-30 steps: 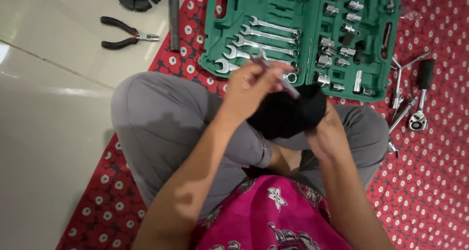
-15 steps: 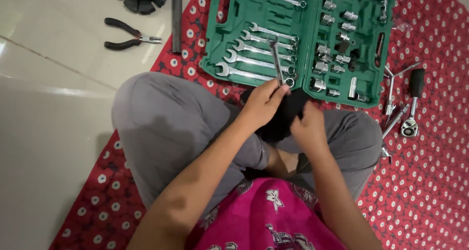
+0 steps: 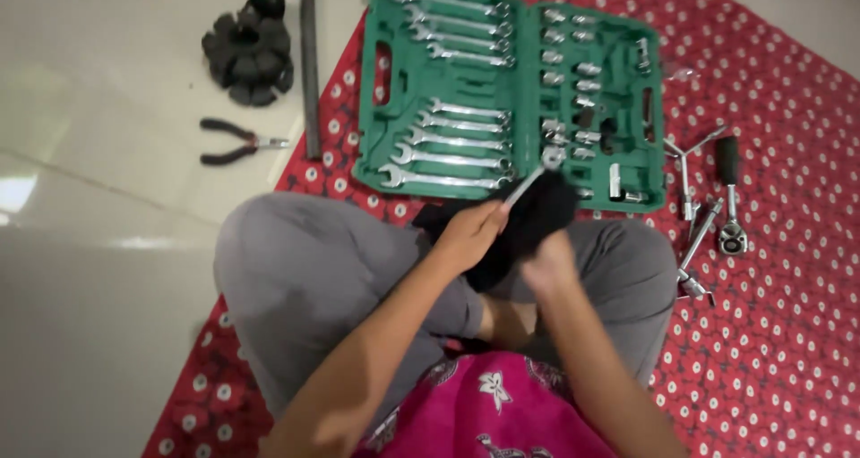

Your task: The person sits on the floor and wipes several wrenches with a black cloth, then places them back into their designated slots in a green toolbox. The person repeats this process for multiple wrenches, ensuring each is cleaned and returned to the correct position.

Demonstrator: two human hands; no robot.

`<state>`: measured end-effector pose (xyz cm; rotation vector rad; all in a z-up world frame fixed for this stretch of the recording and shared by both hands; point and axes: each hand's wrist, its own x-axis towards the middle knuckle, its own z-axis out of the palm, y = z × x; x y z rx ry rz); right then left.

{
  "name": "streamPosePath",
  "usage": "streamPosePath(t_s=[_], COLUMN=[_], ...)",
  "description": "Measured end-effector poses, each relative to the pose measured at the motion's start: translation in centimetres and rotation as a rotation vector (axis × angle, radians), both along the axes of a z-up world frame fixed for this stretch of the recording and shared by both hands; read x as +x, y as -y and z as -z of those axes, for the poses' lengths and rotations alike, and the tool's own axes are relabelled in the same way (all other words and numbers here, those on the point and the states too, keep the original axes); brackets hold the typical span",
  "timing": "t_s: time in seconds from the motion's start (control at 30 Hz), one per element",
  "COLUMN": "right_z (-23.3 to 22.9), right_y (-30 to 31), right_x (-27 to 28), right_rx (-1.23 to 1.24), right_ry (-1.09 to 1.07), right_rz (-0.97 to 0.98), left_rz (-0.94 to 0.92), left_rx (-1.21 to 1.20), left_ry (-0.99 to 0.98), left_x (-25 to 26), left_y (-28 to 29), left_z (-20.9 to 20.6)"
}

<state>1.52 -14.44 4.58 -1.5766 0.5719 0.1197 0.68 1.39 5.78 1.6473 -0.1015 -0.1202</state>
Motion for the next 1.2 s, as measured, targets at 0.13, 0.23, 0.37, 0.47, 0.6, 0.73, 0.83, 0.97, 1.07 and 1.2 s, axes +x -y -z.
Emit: streamPosePath(t_s=[0.13, 0.23, 0.37, 0.47, 0.6, 0.73, 0.83, 0.97, 1.07, 1.2], right_z=[3.7, 7.1, 12.1, 5.8, 2.1, 3.7, 4.6, 4.5, 8.1, 8.9], right_y=[-0.2, 1.5, 8.6, 5.2, 3.0, 1.4, 3.4, 3.5, 1.6, 3.1], right_x=[-1.5, -1.3, 1.1, 1.0, 0.7, -0.3, 1.2, 1.5, -0.8, 0.1], right_rx=[-0.084, -0.174, -0.128, 0.219, -0.090, -0.108, -0.084, 0.038, 0.051, 0.112], right_ry=[0.124, 0.198, 0.373, 0.361, 0.185, 0.118, 0.140, 0.203, 0.112, 0.098], right_rz=[-0.079, -0.060, -0.030, 0.144, 0.051, -0.006, 0.075, 0.200, 0.034, 0.021], left_rz=[0.071, 0.113, 0.188, 0.192, 0.180, 0.159, 0.153, 0.123, 0.159, 0.179], left_rx=[0.028, -0.022, -0.015, -0.008, 0.054, -0.004, 0.016, 0.082, 0.105, 0.079], left_ry=[-0.026, -0.002, 0.041, 0.100, 0.078, 0.156, 0.170, 0.149, 0.112, 0.096], left_x=[-0.3, -0.5, -1.4, -1.5, -1.8, -1.4, -1.4, -1.5, -0.9, -1.2], left_y=[0.3, 0.7, 0.8, 1.4, 1.5, 1.4, 1.6, 2.5, 1.5, 2.0], left_z=[0.1, 2.2, 3.1, 5.3, 5.0, 6.8, 8.8, 8.0, 9.6, 6.8])
